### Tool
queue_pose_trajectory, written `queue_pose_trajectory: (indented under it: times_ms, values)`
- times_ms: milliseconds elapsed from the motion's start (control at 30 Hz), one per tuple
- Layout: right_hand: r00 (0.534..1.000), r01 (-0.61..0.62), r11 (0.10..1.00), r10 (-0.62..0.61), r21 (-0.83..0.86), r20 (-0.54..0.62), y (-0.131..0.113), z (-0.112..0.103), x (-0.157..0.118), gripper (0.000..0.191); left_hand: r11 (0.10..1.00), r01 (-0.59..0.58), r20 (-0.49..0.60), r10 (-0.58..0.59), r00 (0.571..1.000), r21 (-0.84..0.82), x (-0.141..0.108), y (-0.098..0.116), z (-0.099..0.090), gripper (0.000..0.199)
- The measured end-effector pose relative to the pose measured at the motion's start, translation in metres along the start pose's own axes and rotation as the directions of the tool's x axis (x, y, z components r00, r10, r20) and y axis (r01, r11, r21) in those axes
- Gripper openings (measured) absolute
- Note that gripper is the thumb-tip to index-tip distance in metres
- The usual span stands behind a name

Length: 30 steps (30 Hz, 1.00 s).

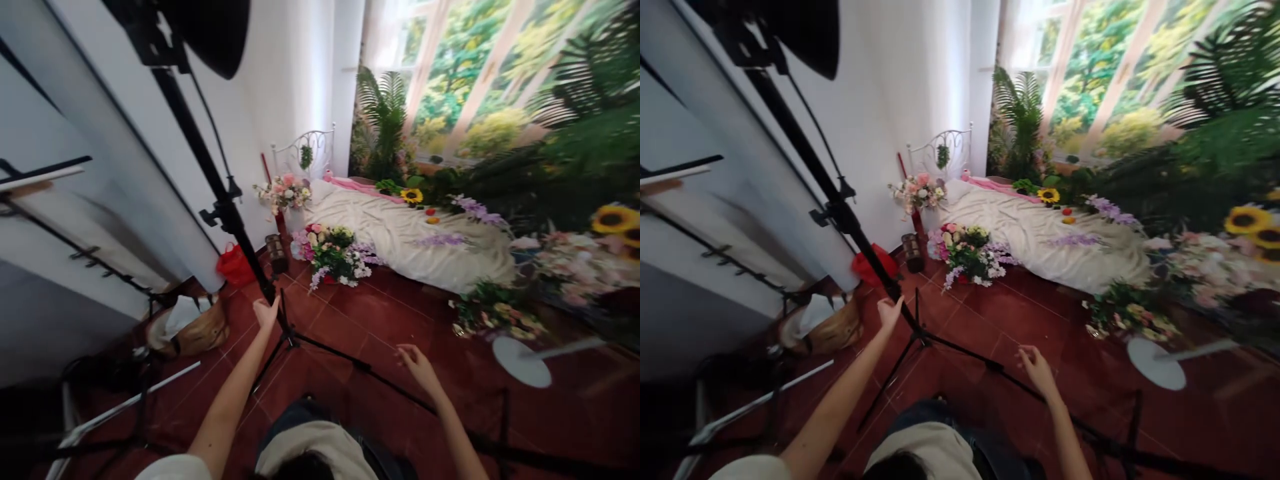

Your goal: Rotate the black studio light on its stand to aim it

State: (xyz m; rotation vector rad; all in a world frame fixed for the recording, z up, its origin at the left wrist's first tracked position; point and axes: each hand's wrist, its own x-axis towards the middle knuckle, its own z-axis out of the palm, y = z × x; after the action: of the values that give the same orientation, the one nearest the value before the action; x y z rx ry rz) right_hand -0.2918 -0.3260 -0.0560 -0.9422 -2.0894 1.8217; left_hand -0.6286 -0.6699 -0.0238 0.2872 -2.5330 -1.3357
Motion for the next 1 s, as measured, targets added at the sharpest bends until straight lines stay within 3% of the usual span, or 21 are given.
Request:
queue_pose_trajectory:
  times_ms: [100,167,300,367,467,567,633,733,800,867,1000]
  values:
    - [0.965,0.117,0.987,-0.087,-0.112,0.247,-0.028,0.074,0.021,0.043,0.969,-0.174,-0.113,0.156,0.981,-0.177,0.034,0.031,-0.012,0.046]
    - [0.924,0.19,0.964,-0.112,-0.184,0.367,-0.045,0.112,0.031,0.039,0.915,-0.225,-0.101,0.202,0.974,-0.335,0.047,0.05,-0.016,0.042]
    - [0.829,0.365,0.88,-0.158,-0.305,0.537,-0.079,0.167,0.054,0.034,0.829,-0.091,0.046,0.139,0.989,-0.551,0.062,0.07,-0.017,0.033]
    - [0.785,0.445,0.828,-0.177,-0.342,0.594,-0.098,0.189,0.068,0.032,0.825,0.001,0.108,0.073,0.991,-0.565,0.067,0.07,-0.017,0.035]
    - [0.715,0.553,0.731,-0.169,-0.4,0.678,-0.133,0.224,0.091,0.027,0.835,0.044,0.125,0.03,0.992,-0.548,0.073,0.065,-0.016,0.033]
    - [0.634,0.677,0.595,-0.172,-0.434,0.754,-0.175,0.268,0.116,0.022,0.843,0.041,0.096,0.012,0.995,-0.536,0.077,0.061,-0.014,0.027]
    - [0.607,0.748,0.462,-0.19,-0.476,0.772,-0.204,0.3,0.13,0.027,0.848,0.05,0.07,-0.015,0.997,-0.528,0.078,0.061,-0.012,0.025]
    - [0.565,0.824,0.171,-0.174,-0.541,0.806,-0.244,0.345,0.145,0.039,0.853,0.065,0.057,-0.042,0.998,-0.517,0.079,0.061,-0.012,0.022]
    - [0.53,0.846,0.002,-0.124,-0.534,0.839,-0.262,0.367,0.151,0.037,0.855,0.06,0.065,-0.031,0.997,-0.516,0.078,0.062,-0.013,0.021]
    - [0.499,0.859,-0.081,-0.077,-0.505,0.863,-0.275,0.381,0.156,0.034,0.856,0.048,0.059,-0.02,0.998,-0.515,0.078,0.063,-0.014,0.02]
    - [0.427,0.896,-0.128,-0.021,-0.426,0.904,-0.288,0.394,0.166,0.034,0.854,0.063,0.044,-0.046,0.998,-0.517,0.077,0.064,-0.015,0.017]
